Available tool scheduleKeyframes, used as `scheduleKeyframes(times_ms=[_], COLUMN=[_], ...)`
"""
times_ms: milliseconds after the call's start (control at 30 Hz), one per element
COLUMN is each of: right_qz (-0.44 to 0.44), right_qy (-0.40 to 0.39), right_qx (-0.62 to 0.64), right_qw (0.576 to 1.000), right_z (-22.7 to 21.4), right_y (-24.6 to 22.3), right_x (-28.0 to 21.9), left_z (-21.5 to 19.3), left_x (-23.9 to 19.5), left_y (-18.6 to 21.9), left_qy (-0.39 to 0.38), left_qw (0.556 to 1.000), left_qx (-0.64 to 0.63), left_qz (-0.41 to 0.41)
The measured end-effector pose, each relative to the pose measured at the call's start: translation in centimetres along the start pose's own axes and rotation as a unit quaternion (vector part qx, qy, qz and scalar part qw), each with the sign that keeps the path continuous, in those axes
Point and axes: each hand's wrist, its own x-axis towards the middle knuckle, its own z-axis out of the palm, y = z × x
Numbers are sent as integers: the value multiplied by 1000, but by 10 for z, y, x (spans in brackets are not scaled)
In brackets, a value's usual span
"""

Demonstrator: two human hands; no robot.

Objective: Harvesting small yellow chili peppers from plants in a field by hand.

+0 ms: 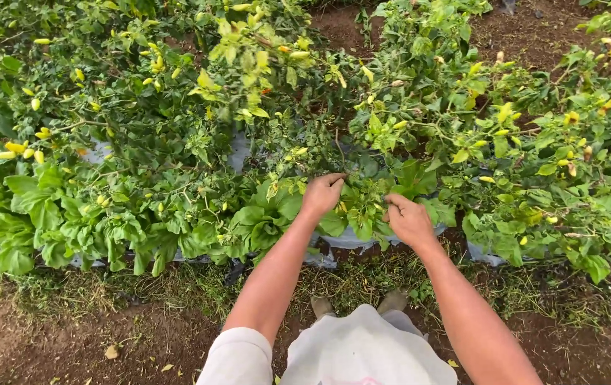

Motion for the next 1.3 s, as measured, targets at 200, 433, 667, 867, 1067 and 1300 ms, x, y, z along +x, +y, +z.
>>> scheduleKeyframes(times_ms=[200, 433, 667, 867, 1067, 1300], right_qz=[9, 70, -46, -154, -103, -69], right_qy=[-22, 18, 238, 418, 351, 191], right_qx=[48, 97, 134, 17, -55, -209], right_qw=[999, 993, 961, 895, 929, 957], right_z=[-2, -40, -109, -184, -241, -259], right_y=[36, 50, 65, 90, 68, 124], right_x=[-9, -44, -80, -74, -23, 53], left_z=[10, 22, 44, 93, 129, 166], left_x=[29, 19, -10, 11, 17, 13], left_y=[-34, -15, 27, -17, -33, -20], left_qy=[10, -10, 38, 79, 74, 7], left_qw=[1000, 998, 998, 995, 996, 996], left_qx=[25, 51, -12, -47, -50, -86], left_qz=[-6, -18, 38, 29, 12, 20])
